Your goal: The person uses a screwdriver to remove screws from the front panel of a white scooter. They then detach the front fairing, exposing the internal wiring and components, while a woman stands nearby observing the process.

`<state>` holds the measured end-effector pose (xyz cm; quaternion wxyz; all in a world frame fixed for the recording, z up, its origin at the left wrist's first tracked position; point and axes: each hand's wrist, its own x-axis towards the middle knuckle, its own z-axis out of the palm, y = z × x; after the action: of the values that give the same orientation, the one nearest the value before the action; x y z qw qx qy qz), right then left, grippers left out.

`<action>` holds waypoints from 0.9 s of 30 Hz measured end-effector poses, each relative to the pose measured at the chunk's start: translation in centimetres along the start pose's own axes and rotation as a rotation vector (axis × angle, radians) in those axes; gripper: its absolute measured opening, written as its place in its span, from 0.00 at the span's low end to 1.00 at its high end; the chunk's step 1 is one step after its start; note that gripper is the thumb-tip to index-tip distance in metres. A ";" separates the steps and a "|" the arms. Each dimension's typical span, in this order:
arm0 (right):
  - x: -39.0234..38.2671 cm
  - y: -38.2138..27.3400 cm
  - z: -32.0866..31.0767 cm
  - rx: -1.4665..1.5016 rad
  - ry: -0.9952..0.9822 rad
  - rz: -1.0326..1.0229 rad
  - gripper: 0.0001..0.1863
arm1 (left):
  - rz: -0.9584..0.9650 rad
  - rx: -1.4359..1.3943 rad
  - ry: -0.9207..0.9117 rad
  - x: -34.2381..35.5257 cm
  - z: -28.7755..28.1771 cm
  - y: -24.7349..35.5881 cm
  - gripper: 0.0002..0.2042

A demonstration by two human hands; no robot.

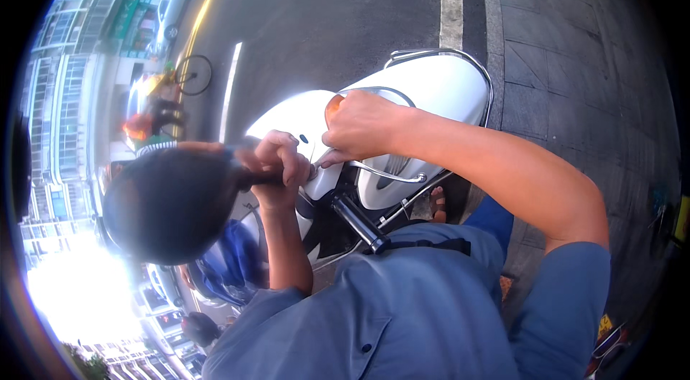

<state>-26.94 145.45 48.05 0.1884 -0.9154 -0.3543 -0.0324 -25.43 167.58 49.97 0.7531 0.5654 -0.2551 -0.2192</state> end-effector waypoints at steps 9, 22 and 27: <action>1.1 0.0 0.3 -0.068 -0.016 -0.075 0.29 | 0.224 0.027 0.107 -2.3 -0.6 -1.9 0.38; 10.6 6.5 4.7 -0.072 0.074 -0.708 0.35 | 0.044 0.211 0.552 -3.1 2.1 -2.6 0.35; 12.6 13.8 1.6 0.001 0.585 -0.622 0.32 | 0.045 0.169 0.560 -2.0 2.5 -2.6 0.31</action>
<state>-8.58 144.72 44.53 0.2627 -0.7170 -0.5453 -0.3459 -28.63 166.24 47.72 0.7492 0.6587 -0.0672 -0.0157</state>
